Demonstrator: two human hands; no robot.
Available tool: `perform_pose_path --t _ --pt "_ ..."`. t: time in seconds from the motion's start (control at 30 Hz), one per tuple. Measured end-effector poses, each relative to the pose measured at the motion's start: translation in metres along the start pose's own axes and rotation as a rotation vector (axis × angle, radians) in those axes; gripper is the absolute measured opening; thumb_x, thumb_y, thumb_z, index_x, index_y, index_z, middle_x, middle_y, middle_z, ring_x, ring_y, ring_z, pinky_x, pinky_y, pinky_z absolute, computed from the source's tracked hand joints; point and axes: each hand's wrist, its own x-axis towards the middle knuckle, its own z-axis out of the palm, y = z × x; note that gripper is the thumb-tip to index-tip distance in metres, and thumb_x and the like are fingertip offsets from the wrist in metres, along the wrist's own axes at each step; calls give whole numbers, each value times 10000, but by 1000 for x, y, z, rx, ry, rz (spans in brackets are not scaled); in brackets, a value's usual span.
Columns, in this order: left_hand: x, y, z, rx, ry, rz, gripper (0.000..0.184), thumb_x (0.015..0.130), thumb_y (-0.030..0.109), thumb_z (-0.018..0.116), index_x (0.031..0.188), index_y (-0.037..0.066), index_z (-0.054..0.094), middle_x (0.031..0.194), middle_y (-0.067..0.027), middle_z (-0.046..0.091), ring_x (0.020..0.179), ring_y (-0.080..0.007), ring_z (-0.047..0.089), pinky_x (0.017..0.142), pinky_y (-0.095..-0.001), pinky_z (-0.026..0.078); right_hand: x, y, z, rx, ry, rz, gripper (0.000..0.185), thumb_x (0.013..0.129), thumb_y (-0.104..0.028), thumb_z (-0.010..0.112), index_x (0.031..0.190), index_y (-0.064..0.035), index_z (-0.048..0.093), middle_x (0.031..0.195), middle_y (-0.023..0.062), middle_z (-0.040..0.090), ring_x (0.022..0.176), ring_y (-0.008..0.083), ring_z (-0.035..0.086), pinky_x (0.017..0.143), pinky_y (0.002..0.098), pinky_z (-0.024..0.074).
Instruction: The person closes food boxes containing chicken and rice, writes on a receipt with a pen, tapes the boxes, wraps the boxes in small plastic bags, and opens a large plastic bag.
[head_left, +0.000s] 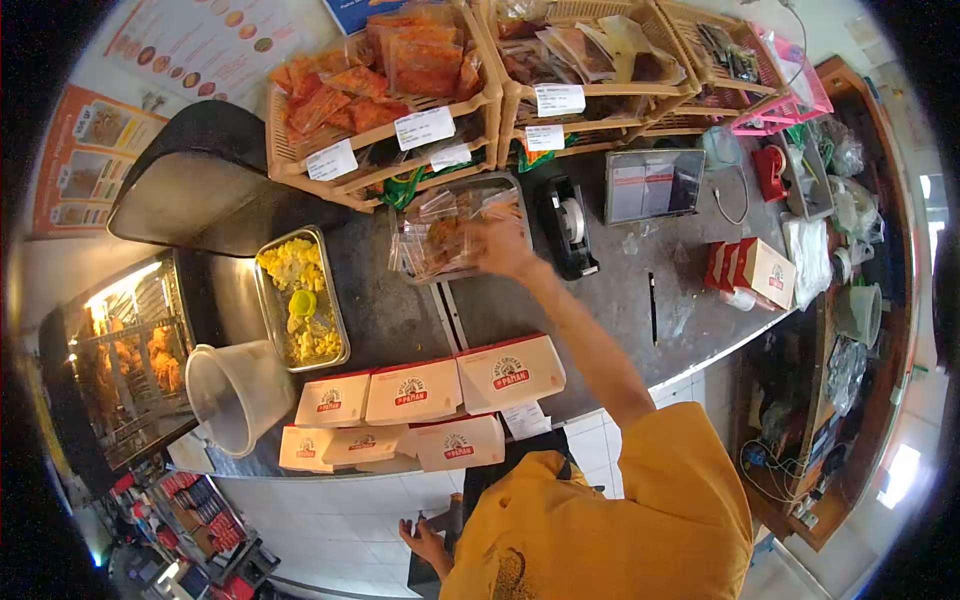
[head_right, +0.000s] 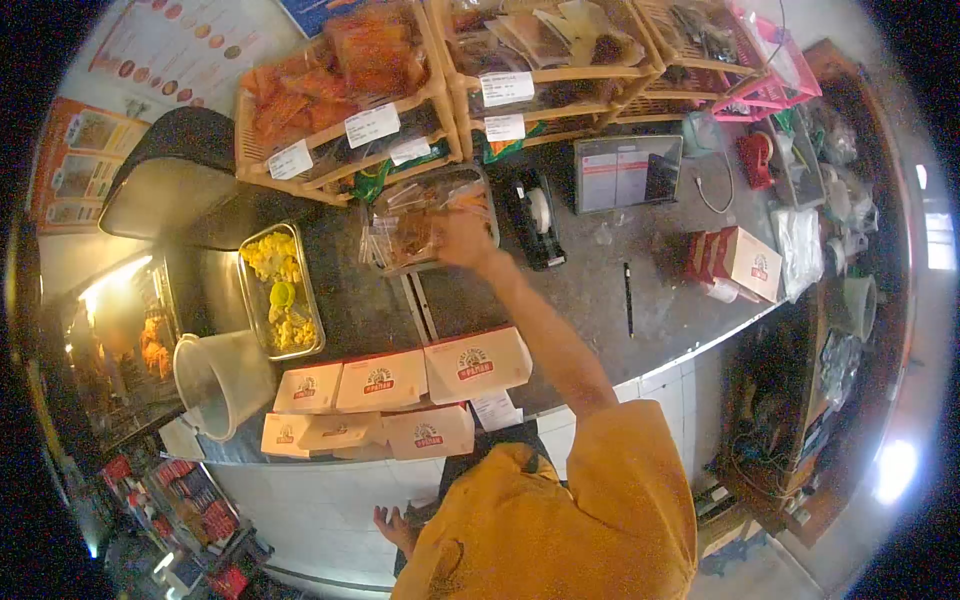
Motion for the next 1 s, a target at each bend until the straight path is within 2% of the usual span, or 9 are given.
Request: perform_pose_path --t 0.1,0.2,0.27,0.37,0.43,0.53,0.63,0.8,1.0 --pt "-19 29 4 -129 -2 -137 550 918 99 660 1422 70 442 1303 -140 542 979 -208 607 674 -293 511 15 30 -30 -48 390 -144 390 724 -203 751 1102 -141 683 964 163 702 812 385 683 743 461 567" --pt "-7 8 9 -183 0 -112 542 922 92 656 1420 77 441 1317 -129 531 979 -202 602 644 -293 512 21 26 -38 -279 -26 85 316 748 -178 732 1051 -103 682 1020 144 698 909 343 677 864 457 543" --pt "-3 0 8 -227 7 -142 543 920 95 658 1418 82 443 1319 -129 531 989 -210 598 645 -295 512 20 15 -38 -272 -93 224 286 758 -165 725 1034 -99 686 1059 131 694 1006 314 661 936 465 515" --pt "2 14 10 -311 35 -170 545 918 105 664 1417 90 447 1323 -132 527 1010 -220 593 658 -303 513 3 33 -21 -309 -256 163 290 772 -179 728 1049 -115 674 1098 120 686 1119 267 611 952 504 481" --pt "9 17 12 -327 58 -154 549 919 115 667 1419 90 442 1325 -135 524 1015 -221 594 675 -311 516 -2 31 -17 -171 295 -122 222 738 -181 752 944 -111 704 1095 127 688 1148 260 583 943 515 477" --pt "16 27 9 -267 19 -99 561 916 106 656 1433 108 438 1334 -119 524 1040 -229 609 717 -331 522 12 34 -14 -236 228 69 178 704 -141 748 879 -111 741 1109 89 701 1131 300 595 964 513 471" --pt "15 50 9 -290 19 -47 568 920 103 644 1447 114 434 1338 -122 528 1043 -226 618 735 -337 530 19 34 -18 -294 -131 -21 239 716 -117 711 952 -130 745 1049 82 714 1072 336 615 940 519 471" --pt "12 53 -3 -278 29 -40 558 925 98 632 1447 101 437 1325 -116 544 1008 -218 632 748 -336 531 -7 7 -48 -242 328 -136 181 726 -83 673 902 -112 708 959 94 695 1032 334 627 909 490 482" --pt "-1 89 6 -297 -21 -22 469 945 108 619 1397 69 499 1247 -105 600 957 -190 651 755 -310 531 -36 28 2 -257 206 -101 169 752 -60 659 914 -100 683 938 125 682 982 356 630 835 502 507"
